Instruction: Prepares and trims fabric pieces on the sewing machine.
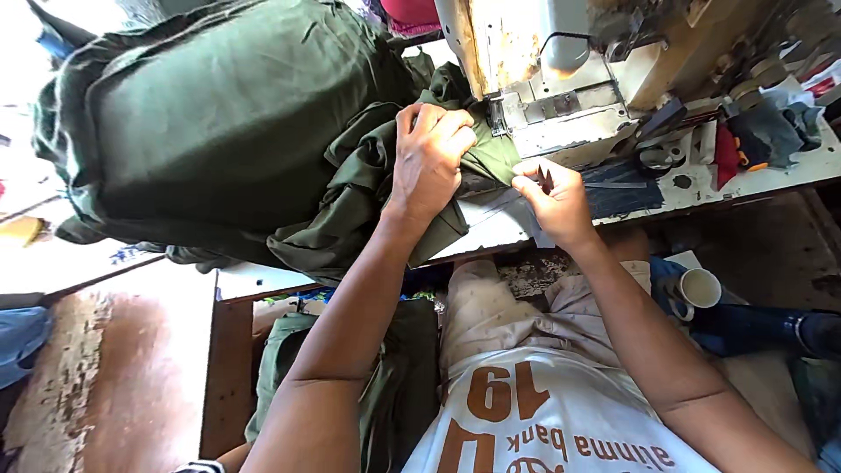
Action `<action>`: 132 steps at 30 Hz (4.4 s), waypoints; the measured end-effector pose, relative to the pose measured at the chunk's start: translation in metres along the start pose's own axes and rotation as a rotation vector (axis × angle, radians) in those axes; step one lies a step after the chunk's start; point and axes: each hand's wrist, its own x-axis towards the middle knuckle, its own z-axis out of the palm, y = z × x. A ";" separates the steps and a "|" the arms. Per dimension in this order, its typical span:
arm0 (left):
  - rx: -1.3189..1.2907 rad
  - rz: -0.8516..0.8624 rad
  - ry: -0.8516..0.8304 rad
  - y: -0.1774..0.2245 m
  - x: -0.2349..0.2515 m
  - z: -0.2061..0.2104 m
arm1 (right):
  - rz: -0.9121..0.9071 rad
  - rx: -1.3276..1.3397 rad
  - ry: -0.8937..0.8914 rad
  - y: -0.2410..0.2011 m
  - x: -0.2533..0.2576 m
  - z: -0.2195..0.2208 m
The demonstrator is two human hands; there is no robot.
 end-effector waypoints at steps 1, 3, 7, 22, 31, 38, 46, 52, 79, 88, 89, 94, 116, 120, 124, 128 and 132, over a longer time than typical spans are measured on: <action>-0.024 0.002 0.015 -0.004 0.001 0.002 | -0.029 0.005 0.001 0.001 0.004 0.002; -0.080 0.005 0.043 -0.007 0.002 0.005 | -0.079 -0.004 0.021 0.001 0.011 0.005; -0.194 0.046 -0.023 0.003 0.001 -0.007 | -0.164 0.044 0.038 0.009 0.019 0.010; -0.393 0.171 -0.137 -0.021 -0.014 -0.126 | -0.201 -0.232 -0.372 -0.025 0.023 -0.019; -0.451 0.228 -0.125 0.065 -0.062 -0.040 | -0.157 -0.205 -0.383 -0.022 -0.066 -0.036; -0.042 0.117 0.030 0.049 -0.074 0.015 | -0.137 -0.233 -0.274 -0.022 -0.079 -0.032; -0.029 0.142 -0.203 0.056 -0.055 -0.035 | -0.037 -0.141 -0.188 -0.026 -0.081 -0.033; -0.004 0.129 -0.162 0.039 -0.036 -0.028 | 0.038 -0.127 -0.134 -0.017 -0.057 -0.025; -0.118 0.132 -0.402 -0.040 -0.007 -0.100 | -0.199 -0.132 -0.108 0.006 0.021 -0.002; -0.499 0.314 -0.244 0.038 -0.039 -0.084 | -0.295 -0.237 -0.460 -0.035 -0.024 -0.028; -0.530 0.314 -0.217 0.044 -0.041 -0.076 | -0.292 -0.232 -0.446 -0.032 -0.031 -0.029; -0.227 0.223 -0.053 0.058 -0.056 -0.017 | -0.208 -0.196 -0.319 -0.019 -0.053 -0.031; 0.025 0.104 0.013 0.003 -0.004 -0.011 | 0.009 0.006 -0.083 0.000 -0.004 -0.009; 0.020 0.055 -0.130 -0.013 0.003 -0.043 | -0.047 0.079 -0.081 0.003 0.013 -0.002; 0.024 0.004 -0.293 -0.025 0.001 -0.083 | -0.118 0.112 -0.073 0.009 0.023 0.003; -0.211 0.201 -0.232 -0.003 -0.011 -0.096 | -0.139 0.087 -0.173 0.006 0.024 -0.004; -0.454 0.282 -0.199 0.024 -0.030 -0.072 | -0.115 -0.144 -0.329 -0.016 -0.004 -0.021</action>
